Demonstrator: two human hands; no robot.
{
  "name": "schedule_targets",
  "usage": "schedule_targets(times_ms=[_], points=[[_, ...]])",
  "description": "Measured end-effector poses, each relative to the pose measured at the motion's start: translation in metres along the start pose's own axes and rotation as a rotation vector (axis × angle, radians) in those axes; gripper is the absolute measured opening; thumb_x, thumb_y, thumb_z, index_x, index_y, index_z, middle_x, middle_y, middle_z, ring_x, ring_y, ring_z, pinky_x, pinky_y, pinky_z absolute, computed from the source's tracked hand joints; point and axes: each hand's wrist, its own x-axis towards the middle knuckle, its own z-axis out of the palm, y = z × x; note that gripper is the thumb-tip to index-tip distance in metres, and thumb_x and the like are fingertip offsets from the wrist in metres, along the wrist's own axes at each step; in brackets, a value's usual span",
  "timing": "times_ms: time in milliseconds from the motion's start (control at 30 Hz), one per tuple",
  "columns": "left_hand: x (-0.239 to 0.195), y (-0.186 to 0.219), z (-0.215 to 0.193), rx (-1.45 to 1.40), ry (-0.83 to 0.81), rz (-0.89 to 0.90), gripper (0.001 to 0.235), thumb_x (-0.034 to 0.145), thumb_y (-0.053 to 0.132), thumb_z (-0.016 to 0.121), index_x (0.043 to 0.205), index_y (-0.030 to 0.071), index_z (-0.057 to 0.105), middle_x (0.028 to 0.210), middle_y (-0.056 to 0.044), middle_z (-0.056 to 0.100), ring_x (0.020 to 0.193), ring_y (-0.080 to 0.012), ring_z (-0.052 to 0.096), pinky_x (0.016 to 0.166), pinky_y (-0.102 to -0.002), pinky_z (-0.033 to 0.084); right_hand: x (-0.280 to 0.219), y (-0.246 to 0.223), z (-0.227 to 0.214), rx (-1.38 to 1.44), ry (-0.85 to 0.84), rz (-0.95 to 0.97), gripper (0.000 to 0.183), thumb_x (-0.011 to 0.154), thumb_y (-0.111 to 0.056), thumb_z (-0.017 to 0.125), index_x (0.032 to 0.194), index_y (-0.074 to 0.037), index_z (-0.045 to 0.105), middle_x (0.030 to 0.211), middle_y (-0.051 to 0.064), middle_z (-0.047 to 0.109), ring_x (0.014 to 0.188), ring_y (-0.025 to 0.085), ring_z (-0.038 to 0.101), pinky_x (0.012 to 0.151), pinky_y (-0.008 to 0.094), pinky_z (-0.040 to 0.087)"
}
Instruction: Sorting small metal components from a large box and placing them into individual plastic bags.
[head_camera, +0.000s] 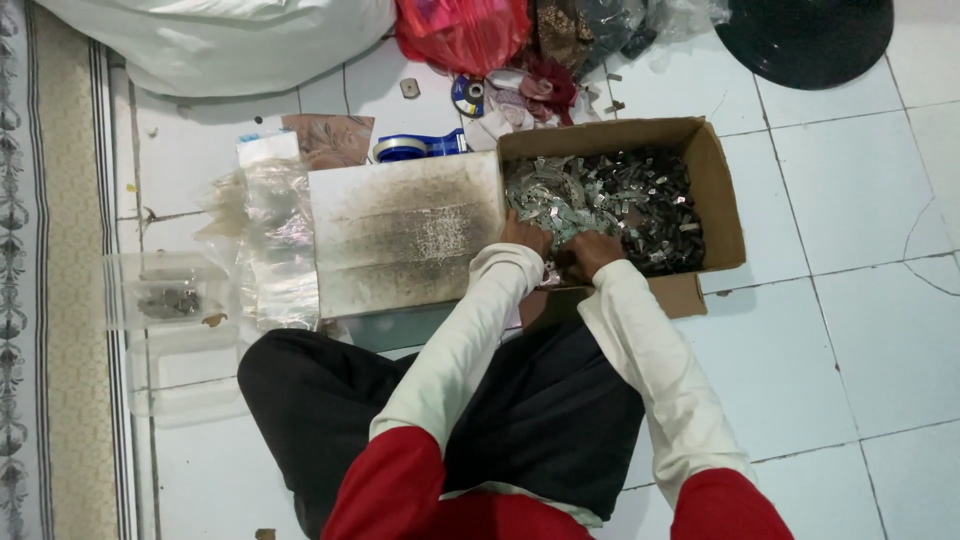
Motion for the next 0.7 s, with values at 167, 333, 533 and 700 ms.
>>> schedule_targets(times_ms=[167,333,533,700], points=[[0.037,-0.002,0.054,0.019,0.016,-0.011,0.018,0.092,0.025,0.060,0.099,0.024,0.076,0.098,-0.001,0.080,0.097,-0.0240,0.075,0.103,-0.054,0.029,0.001,-0.003,-0.007,0.026,-0.022,0.000,0.022,0.079,-0.018,0.084,0.101,-0.017,0.080,0.099,0.012,0.080,0.097,0.038,0.076,0.082,0.057,0.063],[0.030,-0.004,0.043,0.048,-0.004,0.009,0.016,0.094,0.032,0.062,0.101,0.025,0.075,0.098,0.000,0.080,0.097,-0.0232,0.075,0.104,-0.056,0.028,0.001,-0.007,-0.008,-0.023,-0.044,-0.004,0.029,0.083,-0.021,0.081,0.110,-0.012,0.077,0.107,0.014,0.078,0.105,0.037,0.074,0.086,0.054,0.062],[0.029,-0.003,0.041,0.044,-0.050,0.005,0.020,0.095,0.024,0.055,0.104,0.022,0.073,0.101,-0.002,0.080,0.097,-0.0251,0.075,0.102,-0.056,0.028,-0.008,-0.020,-0.031,0.000,-0.097,0.019,0.028,0.078,-0.023,0.086,0.103,-0.014,0.078,0.103,0.015,0.079,0.105,0.039,0.074,0.088,0.057,0.061],[0.020,-0.006,0.033,0.076,-0.079,0.029,0.021,0.096,0.022,0.054,0.109,0.019,0.070,0.103,-0.004,0.078,0.101,-0.0259,0.073,0.106,-0.059,0.024,0.000,-0.001,-0.011,0.334,-0.160,0.113,0.019,0.080,-0.022,0.084,0.098,-0.019,0.079,0.106,0.012,0.079,0.111,0.041,0.072,0.092,0.058,0.057]])
